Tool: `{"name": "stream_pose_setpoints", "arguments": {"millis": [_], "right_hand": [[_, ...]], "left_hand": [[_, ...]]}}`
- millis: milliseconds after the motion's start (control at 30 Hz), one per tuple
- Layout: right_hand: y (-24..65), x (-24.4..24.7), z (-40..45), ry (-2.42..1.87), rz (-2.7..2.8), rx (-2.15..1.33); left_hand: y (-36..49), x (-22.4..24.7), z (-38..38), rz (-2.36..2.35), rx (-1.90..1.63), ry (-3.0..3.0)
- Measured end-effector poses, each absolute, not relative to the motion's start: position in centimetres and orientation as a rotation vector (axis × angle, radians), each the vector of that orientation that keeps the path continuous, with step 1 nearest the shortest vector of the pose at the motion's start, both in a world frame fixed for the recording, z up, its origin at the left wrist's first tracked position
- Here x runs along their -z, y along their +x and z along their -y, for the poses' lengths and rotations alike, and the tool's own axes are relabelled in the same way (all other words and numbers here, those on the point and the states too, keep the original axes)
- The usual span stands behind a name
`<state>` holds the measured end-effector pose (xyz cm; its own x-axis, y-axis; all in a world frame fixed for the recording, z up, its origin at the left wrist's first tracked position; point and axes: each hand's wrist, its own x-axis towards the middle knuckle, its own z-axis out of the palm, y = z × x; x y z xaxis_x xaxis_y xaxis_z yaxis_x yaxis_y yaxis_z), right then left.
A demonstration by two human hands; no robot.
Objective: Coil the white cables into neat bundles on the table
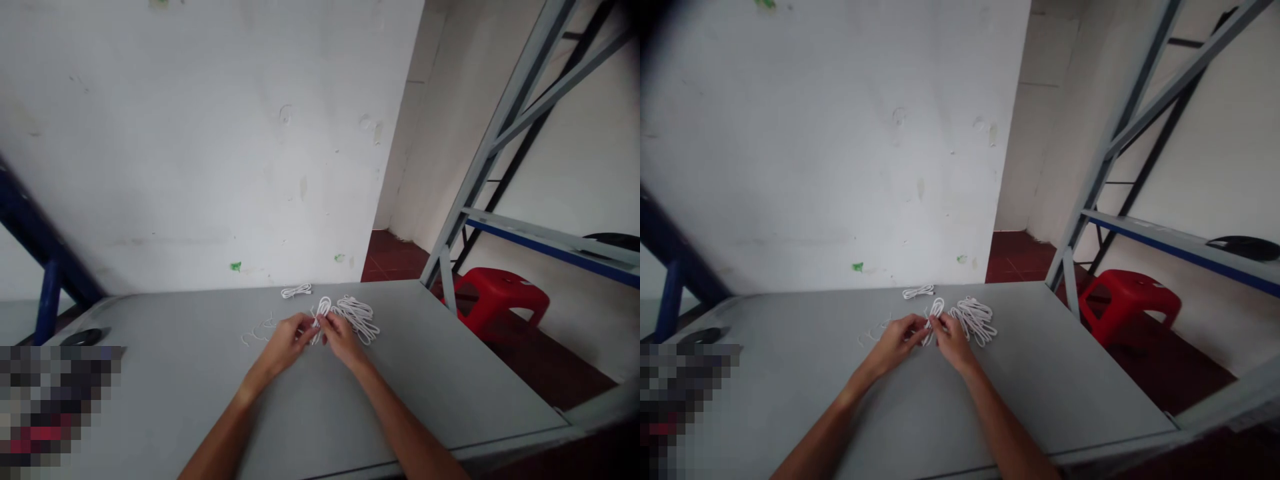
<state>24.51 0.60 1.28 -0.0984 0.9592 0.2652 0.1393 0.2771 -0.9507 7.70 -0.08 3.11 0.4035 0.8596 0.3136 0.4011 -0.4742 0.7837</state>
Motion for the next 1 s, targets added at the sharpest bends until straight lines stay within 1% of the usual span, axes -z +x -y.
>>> {"name": "stream_pose_setpoints", "arguments": {"millis": [100,200,267,367,467,533,600,667,733,800,900,1000], "right_hand": [[25.1,-1.8,-0.4,-1.03,1.478,-1.193],[25.1,-2.3,0.1,-0.963,1.468,-1.45],[25.0,-2.4,0.3,-0.938,1.447,-1.519],[24.9,-2.3,0.4,-0.918,1.41,-1.514],[24.9,-2.0,0.1,-0.95,1.453,-1.388],[24.9,-1.9,-0.1,-1.063,1.547,-1.142],[25.0,-1.9,-0.2,-1.172,1.636,-0.867],[25.3,-2.2,-0.2,-1.208,1.721,-0.761],[26.0,-2.6,0.0,-1.186,1.828,-0.907],[26.7,-3.1,0.2,-1.118,1.865,-1.238],[27.4,-3.4,0.6,-0.926,1.621,-1.736],[27.0,-3.3,0.7,-0.808,1.306,-1.959]], "left_hand": [[7.2,-3.9,0.2,-1.045,-1.015,1.983],[7.0,-4.1,0.0,-1.06,-1.058,2.134],[7.1,-4.0,0.0,-1.062,-1.068,2.173],[7.4,-3.7,-0.2,-1.115,-1.069,1.999],[7.7,-3.4,-0.3,-1.102,-0.969,1.732],[8.0,-3.1,-0.2,-1.09,-0.887,1.651],[8.1,-2.9,-0.2,-1.16,-0.918,1.706],[8.2,-2.8,-0.1,-1.274,-1.036,1.852],[8.1,-3.0,-0.1,-1.316,-1.112,1.988],[7.9,-3.2,-0.1,-1.246,-1.076,2.037],[7.6,-3.5,-0.2,-1.083,-1.005,1.949],[7.5,-3.4,-0.3,-1.042,-1.049,1.845]]}}
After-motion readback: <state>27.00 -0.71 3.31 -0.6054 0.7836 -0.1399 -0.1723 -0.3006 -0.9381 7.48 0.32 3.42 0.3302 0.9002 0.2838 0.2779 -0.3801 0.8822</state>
